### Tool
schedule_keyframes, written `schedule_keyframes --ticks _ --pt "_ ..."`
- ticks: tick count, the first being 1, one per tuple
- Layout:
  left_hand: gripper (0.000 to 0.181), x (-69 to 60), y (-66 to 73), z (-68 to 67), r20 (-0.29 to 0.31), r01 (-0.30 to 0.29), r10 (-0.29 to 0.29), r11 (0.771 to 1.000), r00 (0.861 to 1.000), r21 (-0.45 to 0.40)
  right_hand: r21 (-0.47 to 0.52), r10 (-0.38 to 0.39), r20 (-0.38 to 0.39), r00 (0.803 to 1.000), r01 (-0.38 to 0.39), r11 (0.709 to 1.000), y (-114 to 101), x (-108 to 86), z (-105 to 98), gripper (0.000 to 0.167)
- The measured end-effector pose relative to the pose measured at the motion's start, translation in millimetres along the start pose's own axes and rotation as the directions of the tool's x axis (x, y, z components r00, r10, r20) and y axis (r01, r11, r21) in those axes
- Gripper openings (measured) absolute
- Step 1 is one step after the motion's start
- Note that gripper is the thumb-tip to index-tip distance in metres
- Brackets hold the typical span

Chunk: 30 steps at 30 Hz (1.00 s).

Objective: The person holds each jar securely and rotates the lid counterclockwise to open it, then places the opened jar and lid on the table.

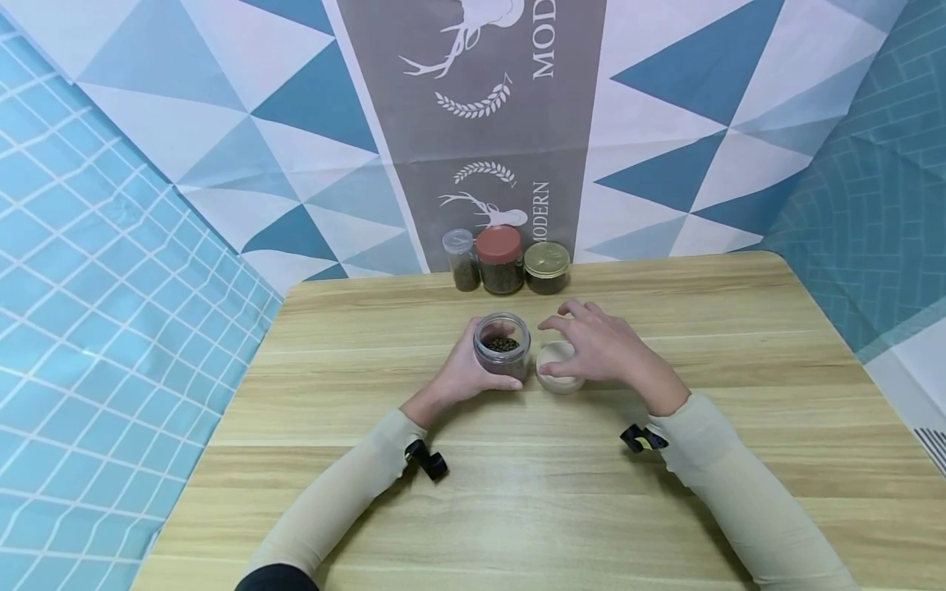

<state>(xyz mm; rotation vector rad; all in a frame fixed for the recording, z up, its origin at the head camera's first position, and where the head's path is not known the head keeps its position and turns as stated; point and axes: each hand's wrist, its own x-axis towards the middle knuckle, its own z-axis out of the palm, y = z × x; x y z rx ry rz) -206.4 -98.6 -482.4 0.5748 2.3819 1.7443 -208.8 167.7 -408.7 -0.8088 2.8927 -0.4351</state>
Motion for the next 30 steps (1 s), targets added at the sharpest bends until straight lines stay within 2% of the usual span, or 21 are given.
schedule_keyframes --ticks 7,21,25,30 --pt "0.105 0.5 0.1 -0.2 0.019 0.013 -0.013 1.000 1.000 0.010 0.000 -0.002 0.003 1.000 0.002 1.000 -1 -0.5 -2 0.072" --pt "0.108 -0.9 -2.5 0.9 0.001 0.017 -0.017 0.999 1.000 0.051 0.000 -0.013 0.001 1.000 0.013 1.000 0 0.2 0 0.071" --pt "0.109 -3.9 1.4 -1.7 -0.007 0.027 -0.027 0.999 1.000 0.043 0.002 -0.012 -0.001 1.000 0.012 1.000 0 0.4 1 0.070" --pt "0.099 -7.2 8.4 -7.7 -0.016 0.036 -0.036 0.999 0.999 0.033 0.003 -0.015 0.000 1.000 0.015 1.000 0 0.7 0 0.070"
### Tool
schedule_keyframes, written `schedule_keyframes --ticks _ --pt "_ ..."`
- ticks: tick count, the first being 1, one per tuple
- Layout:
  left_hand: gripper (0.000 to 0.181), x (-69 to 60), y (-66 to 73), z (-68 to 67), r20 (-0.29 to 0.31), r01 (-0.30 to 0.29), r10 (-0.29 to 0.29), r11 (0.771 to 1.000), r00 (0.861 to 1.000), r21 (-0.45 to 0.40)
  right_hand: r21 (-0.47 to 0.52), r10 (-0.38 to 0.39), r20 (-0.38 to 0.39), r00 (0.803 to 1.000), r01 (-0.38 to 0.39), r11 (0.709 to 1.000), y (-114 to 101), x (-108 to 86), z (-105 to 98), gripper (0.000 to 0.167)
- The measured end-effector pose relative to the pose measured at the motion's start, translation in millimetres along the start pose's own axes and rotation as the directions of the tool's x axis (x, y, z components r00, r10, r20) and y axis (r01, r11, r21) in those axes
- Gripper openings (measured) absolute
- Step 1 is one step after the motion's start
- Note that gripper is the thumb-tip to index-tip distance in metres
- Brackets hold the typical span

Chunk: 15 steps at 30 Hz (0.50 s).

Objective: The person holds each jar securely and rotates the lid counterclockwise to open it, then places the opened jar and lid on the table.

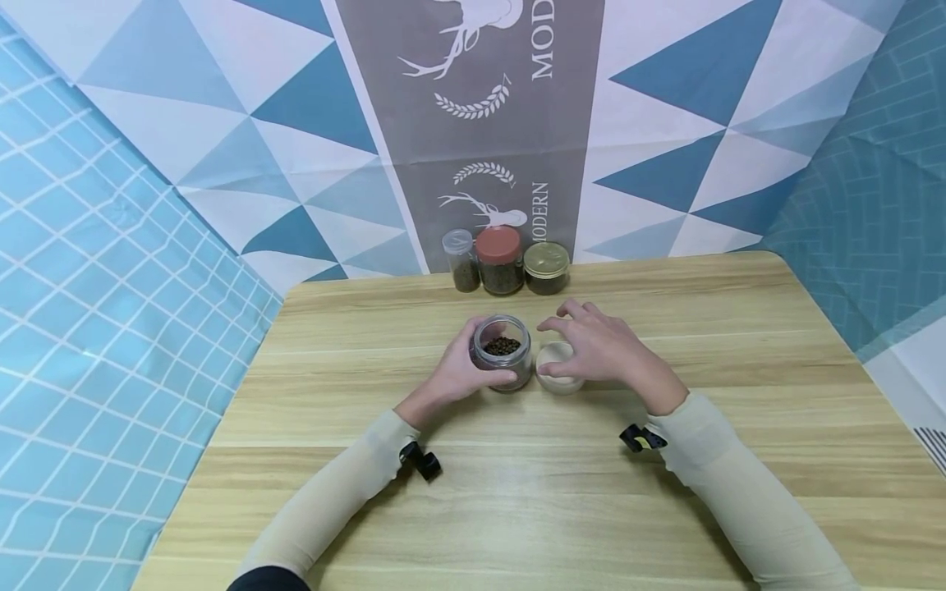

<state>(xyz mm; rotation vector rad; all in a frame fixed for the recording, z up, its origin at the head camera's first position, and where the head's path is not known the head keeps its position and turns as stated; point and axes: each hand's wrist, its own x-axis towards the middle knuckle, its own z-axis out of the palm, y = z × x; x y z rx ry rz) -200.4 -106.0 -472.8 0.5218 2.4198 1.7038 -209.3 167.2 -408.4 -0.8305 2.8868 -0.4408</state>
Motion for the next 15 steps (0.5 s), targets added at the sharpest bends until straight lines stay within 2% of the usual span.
schedule_keyframes --ticks 3,10,15 --pt "0.092 -1.2 5.0 -6.0 -0.005 -0.018 0.018 1.000 1.000 0.013 -0.004 -0.002 0.005 1.000 0.002 1.000 -1 0.5 -2 0.070" --pt "0.079 2.0 17.7 -19.7 -0.024 -0.147 0.149 0.987 0.989 0.060 -0.016 -0.010 0.002 1.000 0.010 1.000 -3 3.0 -4 0.067" --pt "0.080 2.0 23.1 -25.1 -0.025 -0.177 0.181 0.977 0.983 0.120 -0.020 -0.012 -0.002 1.000 0.012 1.000 -3 4.3 -3 0.067"
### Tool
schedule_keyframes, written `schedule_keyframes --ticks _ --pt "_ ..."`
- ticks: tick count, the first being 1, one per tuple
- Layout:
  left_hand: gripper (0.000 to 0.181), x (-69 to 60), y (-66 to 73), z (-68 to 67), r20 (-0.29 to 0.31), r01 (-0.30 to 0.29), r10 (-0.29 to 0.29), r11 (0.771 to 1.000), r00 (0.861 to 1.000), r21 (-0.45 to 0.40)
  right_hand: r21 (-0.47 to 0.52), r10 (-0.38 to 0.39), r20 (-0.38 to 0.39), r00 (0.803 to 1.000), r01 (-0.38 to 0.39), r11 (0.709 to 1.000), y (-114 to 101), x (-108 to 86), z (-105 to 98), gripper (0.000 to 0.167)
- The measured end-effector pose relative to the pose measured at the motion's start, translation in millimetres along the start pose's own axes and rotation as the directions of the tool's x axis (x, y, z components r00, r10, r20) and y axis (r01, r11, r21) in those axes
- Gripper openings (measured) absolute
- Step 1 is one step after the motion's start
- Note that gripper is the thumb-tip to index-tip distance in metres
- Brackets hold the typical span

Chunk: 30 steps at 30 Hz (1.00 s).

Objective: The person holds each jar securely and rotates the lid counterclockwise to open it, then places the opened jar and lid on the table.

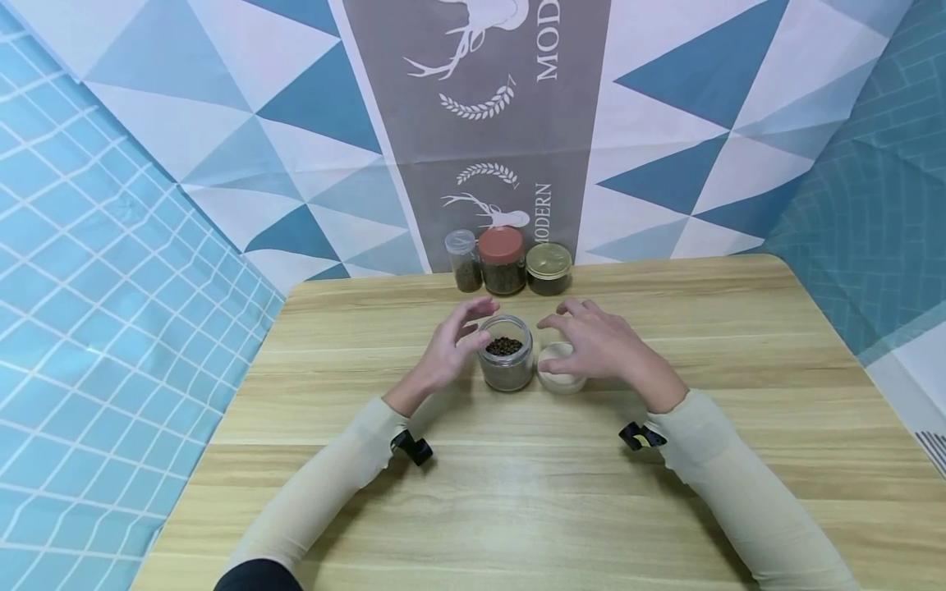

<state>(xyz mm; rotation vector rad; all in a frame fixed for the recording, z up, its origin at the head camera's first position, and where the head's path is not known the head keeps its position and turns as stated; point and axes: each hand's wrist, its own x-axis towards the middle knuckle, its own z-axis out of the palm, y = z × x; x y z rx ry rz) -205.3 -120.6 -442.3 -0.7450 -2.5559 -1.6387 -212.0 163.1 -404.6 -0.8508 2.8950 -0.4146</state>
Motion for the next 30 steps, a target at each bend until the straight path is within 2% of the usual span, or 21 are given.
schedule_keyframes --ticks 8,16,22,30 --pt "0.067 -0.4 1.6 -6.5 -0.054 0.023 -0.018 0.996 0.998 0.092 0.008 0.007 -0.008 1.000 -0.007 1.000 3 3.3 0 0.067" --pt "0.062 -1.2 -5.2 -23.0 -0.083 0.057 -0.044 0.986 0.996 0.159 0.007 0.004 -0.039 0.999 -0.003 1.000 6 4.4 -5 0.066" --pt "0.063 -2.5 -13.1 -35.7 -0.121 0.067 -0.049 0.987 0.991 0.149 0.013 0.020 -0.048 0.999 -0.019 1.000 11 2.2 -11 0.065" --pt "0.062 -4.6 -19.5 -37.3 -0.137 0.074 -0.051 0.982 0.989 0.171 0.014 0.008 -0.118 0.993 -0.006 1.000 11 10.3 -8 0.059"
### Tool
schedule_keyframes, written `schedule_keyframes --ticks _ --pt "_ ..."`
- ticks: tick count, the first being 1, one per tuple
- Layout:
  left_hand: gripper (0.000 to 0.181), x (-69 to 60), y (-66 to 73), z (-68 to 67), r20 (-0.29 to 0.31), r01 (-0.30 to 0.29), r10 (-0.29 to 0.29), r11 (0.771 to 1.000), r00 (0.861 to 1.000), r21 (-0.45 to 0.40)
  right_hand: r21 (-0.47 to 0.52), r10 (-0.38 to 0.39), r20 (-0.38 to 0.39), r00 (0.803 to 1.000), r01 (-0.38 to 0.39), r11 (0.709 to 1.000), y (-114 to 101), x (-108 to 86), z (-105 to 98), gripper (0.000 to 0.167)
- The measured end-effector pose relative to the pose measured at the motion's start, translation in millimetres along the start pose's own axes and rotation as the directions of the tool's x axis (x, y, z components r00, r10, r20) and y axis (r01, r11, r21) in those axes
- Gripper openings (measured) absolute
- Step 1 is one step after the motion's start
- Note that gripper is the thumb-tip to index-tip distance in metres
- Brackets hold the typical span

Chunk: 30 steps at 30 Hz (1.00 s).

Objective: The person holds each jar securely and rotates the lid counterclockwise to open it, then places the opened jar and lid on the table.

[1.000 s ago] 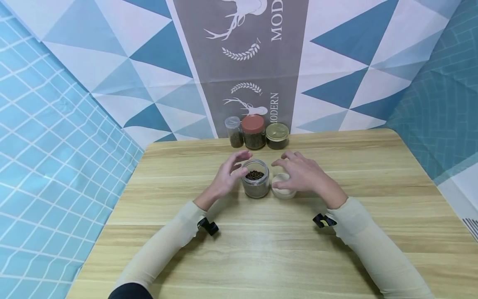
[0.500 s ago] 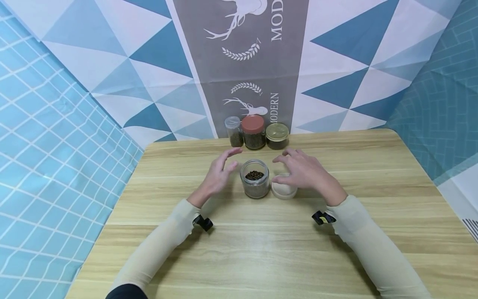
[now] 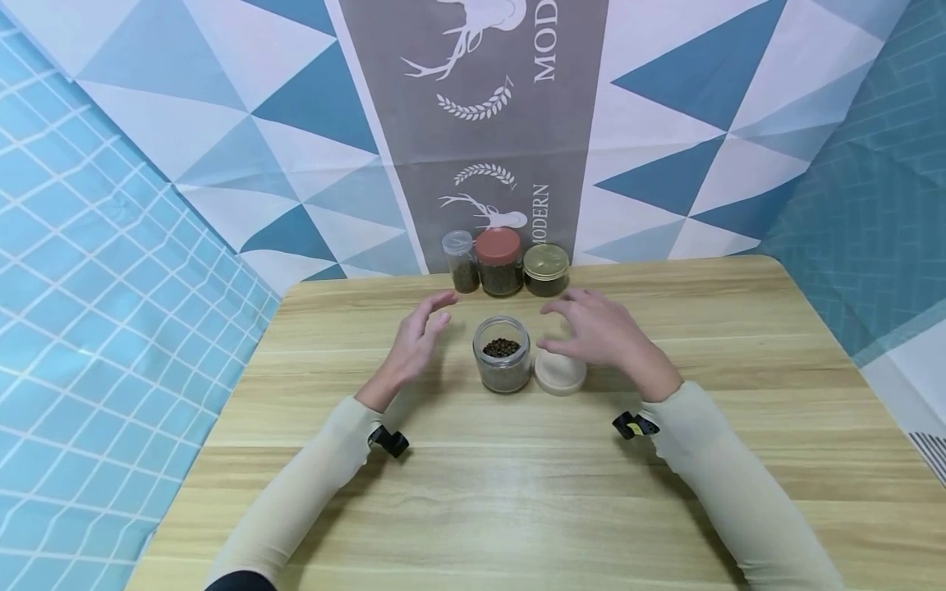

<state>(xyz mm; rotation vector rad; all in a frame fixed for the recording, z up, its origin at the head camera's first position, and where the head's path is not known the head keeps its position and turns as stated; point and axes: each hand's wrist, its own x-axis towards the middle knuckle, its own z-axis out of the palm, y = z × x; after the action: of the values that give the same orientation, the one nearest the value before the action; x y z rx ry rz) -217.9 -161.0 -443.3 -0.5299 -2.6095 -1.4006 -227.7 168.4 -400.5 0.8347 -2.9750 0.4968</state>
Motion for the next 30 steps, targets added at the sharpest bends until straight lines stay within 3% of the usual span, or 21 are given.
schedule_keyframes --ticks 5,8,9,12,15,16,19,30 --pt "0.061 0.1 -4.4 1.0 0.000 -0.017 0.017 1.000 1.000 0.013 0.000 0.035 -0.063 0.997 -0.035 0.999 -2 9.6 2 0.061" --pt "0.062 -0.4 -8.1 1.1 -0.018 -0.030 0.030 0.999 0.999 -0.016 -0.006 0.048 -0.084 0.995 -0.049 0.999 -2 16.4 3 0.065" --pt "0.065 1.2 -18.6 2.4 -0.030 -0.056 0.055 0.998 0.998 -0.036 -0.007 0.054 -0.090 0.995 -0.054 0.998 -2 18.8 4 0.066" --pt "0.067 1.4 -21.0 2.4 -0.048 -0.058 0.055 0.997 0.997 -0.056 0.000 0.071 -0.115 0.991 -0.072 0.997 -2 25.3 6 0.069" --pt "0.066 2.0 -20.7 2.1 -0.043 -0.040 0.038 0.998 0.998 -0.049 -0.004 0.077 -0.160 0.984 -0.079 0.997 -1 32.7 8 0.070" --pt "0.063 0.3 -11.1 0.5 -0.034 -0.010 0.009 0.999 0.999 -0.034 -0.005 0.077 -0.178 0.981 -0.079 0.997 0 35.4 8 0.071" --pt "0.061 0.0 -9.7 0.1 -0.024 0.008 -0.009 1.000 1.000 -0.016 -0.014 0.075 -0.222 0.972 -0.080 0.997 2 43.2 9 0.071" --pt "0.067 -1.1 -18.3 2.2 -0.054 -0.036 0.034 0.999 0.998 -0.025 0.021 0.144 -0.257 0.956 -0.143 0.989 7 65.8 1 0.074"
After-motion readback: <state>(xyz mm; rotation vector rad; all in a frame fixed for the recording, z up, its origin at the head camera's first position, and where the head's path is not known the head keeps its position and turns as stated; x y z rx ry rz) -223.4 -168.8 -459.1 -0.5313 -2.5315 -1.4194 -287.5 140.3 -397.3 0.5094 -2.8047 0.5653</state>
